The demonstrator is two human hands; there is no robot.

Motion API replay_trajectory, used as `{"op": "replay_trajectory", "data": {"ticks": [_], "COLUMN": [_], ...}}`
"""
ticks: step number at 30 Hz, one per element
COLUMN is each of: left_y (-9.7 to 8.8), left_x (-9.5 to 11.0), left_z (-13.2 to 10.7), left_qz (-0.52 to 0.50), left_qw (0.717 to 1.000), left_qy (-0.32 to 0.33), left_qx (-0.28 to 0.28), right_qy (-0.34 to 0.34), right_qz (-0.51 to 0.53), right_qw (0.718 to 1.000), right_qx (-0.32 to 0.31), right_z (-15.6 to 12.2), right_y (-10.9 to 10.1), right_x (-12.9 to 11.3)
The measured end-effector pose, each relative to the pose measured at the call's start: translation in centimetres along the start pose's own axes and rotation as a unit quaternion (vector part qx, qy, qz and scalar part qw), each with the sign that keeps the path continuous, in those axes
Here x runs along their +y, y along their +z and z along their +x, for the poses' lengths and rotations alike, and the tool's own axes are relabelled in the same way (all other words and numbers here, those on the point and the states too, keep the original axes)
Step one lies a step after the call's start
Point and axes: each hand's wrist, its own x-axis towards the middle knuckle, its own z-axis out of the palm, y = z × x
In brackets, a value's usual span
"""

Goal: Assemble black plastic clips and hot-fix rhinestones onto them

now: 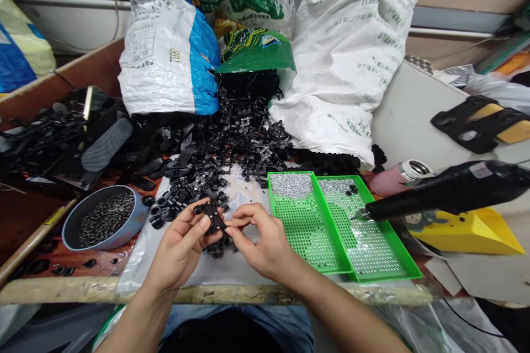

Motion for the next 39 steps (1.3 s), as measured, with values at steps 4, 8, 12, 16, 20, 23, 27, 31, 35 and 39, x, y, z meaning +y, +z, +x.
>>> {"op": "replay_trajectory", "data": {"ticks": [4, 8, 12, 16, 20, 23, 27, 31, 35, 39], "left_y": [0.0, -0.9, -1.8, -2.1, -2.2, -2.2, -2.3, -1.8, -1.1, -0.7], "left_x": [0.1, 0.4, 0.6, 0.4, 0.2, 0.0, -0.2, 0.0, 0.0, 0.0], "left_z": [-0.1, 0.3, 0.5, 0.3, 0.3, 0.3, 0.1, -0.2, -0.4, -0.6], "left_qz": [0.031, 0.056, 0.054, 0.064, 0.072, 0.083, 0.113, 0.159, 0.174, 0.171], "left_qw": [0.999, 0.998, 0.998, 0.998, 0.997, 0.996, 0.993, 0.986, 0.983, 0.983], "left_qy": [0.000, 0.027, 0.039, 0.018, 0.010, 0.008, 0.020, 0.044, 0.054, 0.062], "left_qx": [-0.014, -0.003, 0.020, -0.001, -0.015, -0.026, -0.029, -0.017, -0.020, -0.029], "right_qy": [-0.118, -0.056, 0.082, 0.131, 0.131, 0.114, 0.110, 0.032, -0.038, -0.094], "right_qz": [-0.076, -0.123, -0.217, -0.278, -0.343, -0.349, -0.199, -0.082, -0.090, -0.112], "right_qw": [0.990, 0.988, 0.947, 0.903, 0.876, 0.872, 0.952, 0.992, 0.993, 0.988], "right_qx": [0.016, -0.072, -0.223, -0.299, -0.312, -0.324, -0.204, -0.087, -0.072, -0.054], "right_z": [-0.5, 0.2, 1.4, 2.0, 2.1, 2.2, 2.9, 3.7, 3.7, 3.0], "right_y": [0.0, -1.2, -1.8, -0.5, 0.9, 1.0, 0.0, -1.2, -1.3, -0.8], "right_x": [0.1, 1.1, 2.5, 3.2, 3.5, 3.7, 3.1, 0.7, -1.1, -1.3]}}
